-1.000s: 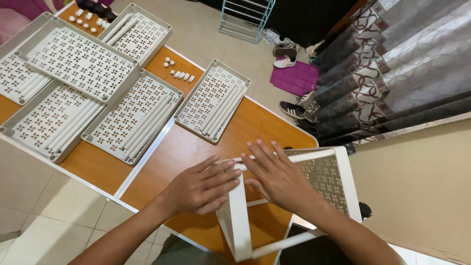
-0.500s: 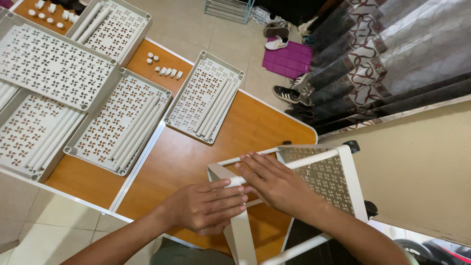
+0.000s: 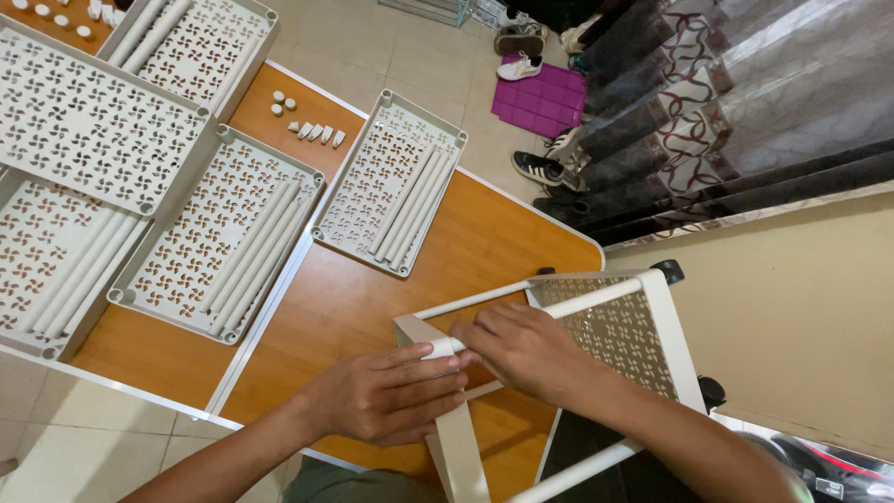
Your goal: The person assembles a white plastic shelving unit by inserting cylindrical rods into perforated panels and connecting them into a frame. They repeatedly insert and remove rods to adjust fit, then attach black feet to the base. The unit remains partially assembled on the table by the end.
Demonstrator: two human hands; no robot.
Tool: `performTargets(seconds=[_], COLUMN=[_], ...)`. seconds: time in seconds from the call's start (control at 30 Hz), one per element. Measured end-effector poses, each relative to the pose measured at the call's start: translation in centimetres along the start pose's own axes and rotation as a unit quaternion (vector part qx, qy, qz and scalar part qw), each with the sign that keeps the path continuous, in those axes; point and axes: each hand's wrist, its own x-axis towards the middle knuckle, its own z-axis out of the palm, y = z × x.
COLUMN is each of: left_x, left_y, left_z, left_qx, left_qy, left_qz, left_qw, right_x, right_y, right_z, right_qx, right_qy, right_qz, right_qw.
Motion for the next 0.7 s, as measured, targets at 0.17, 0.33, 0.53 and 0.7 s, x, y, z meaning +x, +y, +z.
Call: performTargets(seconds=[0.17, 0.33, 0.53, 0.7], left_x=[-0.5, -0.9, -1.2, -1.4], left_y=[-0.6, -0.9, -1.3, -1.3], left_z=[-0.9, -1.3, -1.1, -1.1], left_qx=[0.021, 0.03, 0.03, 0.009], left_qy=[-0.003, 0.001, 0.006, 0.021], left_qz=[0.008, 0.01, 0.004, 0.002], left_qw=[1.0, 0.999, 1.0, 1.0], right_x=[1.1, 2.1, 3.0, 3.9], right_y=[0.1, 0.3, 0.7, 0.7], right_z=[0.3, 0.6, 0.0, -0.8], right_qx=[0.005, 0.008, 0.025, 0.05], right_qy=[-0.015, -0.025, -0.073, -0.154], right_qz=[-0.003, -0.011, -0.008, 0.038], right_qw=[1.0, 1.0, 0.997, 0.986])
